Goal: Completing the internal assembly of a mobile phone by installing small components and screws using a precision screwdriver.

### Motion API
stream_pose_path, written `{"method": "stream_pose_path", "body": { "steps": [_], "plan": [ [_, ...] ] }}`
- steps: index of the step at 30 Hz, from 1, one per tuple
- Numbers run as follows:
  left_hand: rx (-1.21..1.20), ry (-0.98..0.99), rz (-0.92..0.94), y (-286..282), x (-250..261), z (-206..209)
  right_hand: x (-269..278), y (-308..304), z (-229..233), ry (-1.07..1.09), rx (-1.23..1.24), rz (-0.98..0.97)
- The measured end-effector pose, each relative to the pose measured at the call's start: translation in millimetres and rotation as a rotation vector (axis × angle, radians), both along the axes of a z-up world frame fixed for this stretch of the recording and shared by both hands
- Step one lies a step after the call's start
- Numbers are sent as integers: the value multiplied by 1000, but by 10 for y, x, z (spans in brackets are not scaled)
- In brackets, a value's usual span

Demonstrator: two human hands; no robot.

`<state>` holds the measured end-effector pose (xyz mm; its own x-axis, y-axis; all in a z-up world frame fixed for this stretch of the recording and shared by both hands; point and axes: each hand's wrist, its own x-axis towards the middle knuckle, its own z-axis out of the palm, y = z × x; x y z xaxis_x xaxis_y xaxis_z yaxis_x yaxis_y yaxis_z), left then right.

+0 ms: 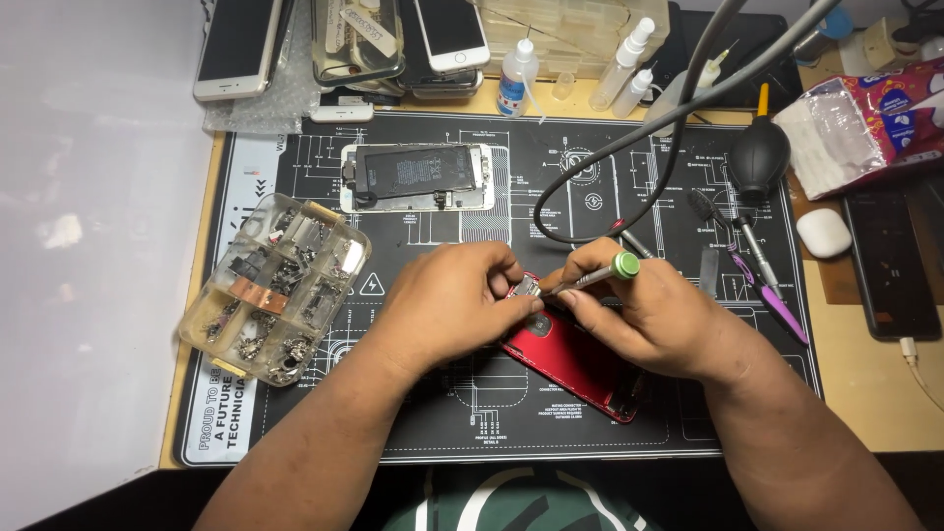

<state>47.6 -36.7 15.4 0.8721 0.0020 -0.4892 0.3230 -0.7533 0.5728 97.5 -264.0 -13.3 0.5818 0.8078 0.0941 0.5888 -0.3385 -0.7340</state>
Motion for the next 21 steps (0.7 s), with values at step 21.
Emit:
{"method": "stream_pose_path", "body": {
  "steps": [21],
  "plan": [
    [-38,-117,-18,41,42,-217,10,-99,155,119,155,-42]
  ]
}}
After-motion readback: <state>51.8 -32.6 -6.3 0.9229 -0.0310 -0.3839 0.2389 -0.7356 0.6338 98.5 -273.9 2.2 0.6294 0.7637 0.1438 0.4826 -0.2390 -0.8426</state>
